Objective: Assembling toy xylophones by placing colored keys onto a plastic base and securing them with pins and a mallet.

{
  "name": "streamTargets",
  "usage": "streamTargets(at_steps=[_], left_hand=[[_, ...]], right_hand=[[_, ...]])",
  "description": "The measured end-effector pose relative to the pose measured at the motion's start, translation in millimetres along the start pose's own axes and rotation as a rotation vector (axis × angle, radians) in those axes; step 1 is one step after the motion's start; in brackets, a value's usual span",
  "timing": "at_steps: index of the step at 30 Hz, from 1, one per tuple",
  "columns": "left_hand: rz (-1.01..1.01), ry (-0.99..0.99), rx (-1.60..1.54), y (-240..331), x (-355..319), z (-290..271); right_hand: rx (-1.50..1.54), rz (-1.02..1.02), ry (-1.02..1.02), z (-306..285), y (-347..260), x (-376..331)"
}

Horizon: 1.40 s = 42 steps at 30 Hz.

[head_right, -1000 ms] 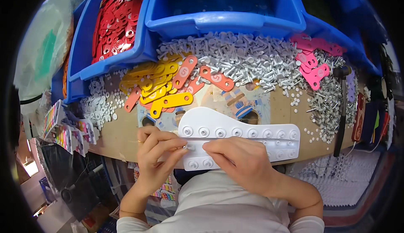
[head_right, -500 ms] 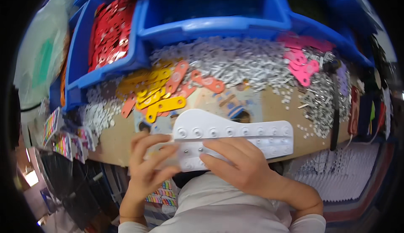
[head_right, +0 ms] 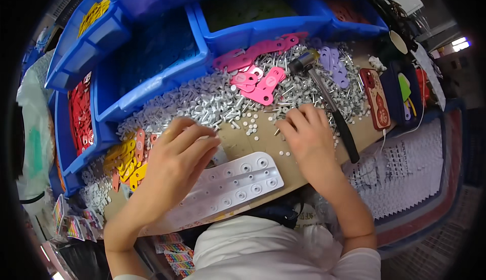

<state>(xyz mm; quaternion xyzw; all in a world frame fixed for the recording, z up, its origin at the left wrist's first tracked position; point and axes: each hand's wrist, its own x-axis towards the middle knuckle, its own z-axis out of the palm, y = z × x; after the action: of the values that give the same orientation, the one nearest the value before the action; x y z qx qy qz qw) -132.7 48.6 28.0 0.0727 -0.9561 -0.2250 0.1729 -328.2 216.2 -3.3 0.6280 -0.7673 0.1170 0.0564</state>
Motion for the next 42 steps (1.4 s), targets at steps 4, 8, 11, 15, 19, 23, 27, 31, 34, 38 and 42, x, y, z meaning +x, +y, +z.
streamTargets(at_steps=[4,8,11,15,19,23,27,31,34,38,42], left_hand=[[0.181,-0.077,-0.108,-12.0,46.6,46.1],[0.254,-0.054,-0.056,-8.7,72.6,86.8],[0.331,-0.039,0.131,-9.0,70.3,92.2],[0.295,-0.048,0.136,-6.3,53.9,66.9],[-0.043,0.022,-0.14,0.3,10.2,5.6],[-0.241,0.073,-0.305,1.5,-51.4,-26.7],[-0.332,0.008,-0.303,24.8,-87.4,-29.8],[-0.292,0.017,-0.218,23.0,-101.4,-18.8],[-0.267,-0.002,-0.231,20.2,-106.2,-17.7],[-0.258,0.037,-0.251,20.6,-104.0,-17.8],[-0.114,-0.012,-0.196,23.9,-99.0,-15.0]], right_hand=[[0.058,-0.097,-0.038,-2.2,7.1,9.5],[0.132,0.039,0.129,-14.0,5.6,-1.4],[0.274,0.274,0.121,-16.8,1.9,-18.6],[0.662,0.36,-0.052,-21.2,-10.5,-26.0],[0.618,0.369,0.148,-13.2,-33.8,-23.7],[0.806,0.105,0.044,-20.9,-66.1,-11.4],[0.884,-0.141,-0.009,-5.0,-96.2,-3.5],[0.79,-0.276,-0.022,4.0,-101.7,1.8],[0.755,-0.277,-0.044,2.9,-104.4,2.6],[0.77,-0.261,-0.062,4.7,-108.1,0.2],[0.723,-0.292,-0.085,-1.6,-108.0,-3.2]])
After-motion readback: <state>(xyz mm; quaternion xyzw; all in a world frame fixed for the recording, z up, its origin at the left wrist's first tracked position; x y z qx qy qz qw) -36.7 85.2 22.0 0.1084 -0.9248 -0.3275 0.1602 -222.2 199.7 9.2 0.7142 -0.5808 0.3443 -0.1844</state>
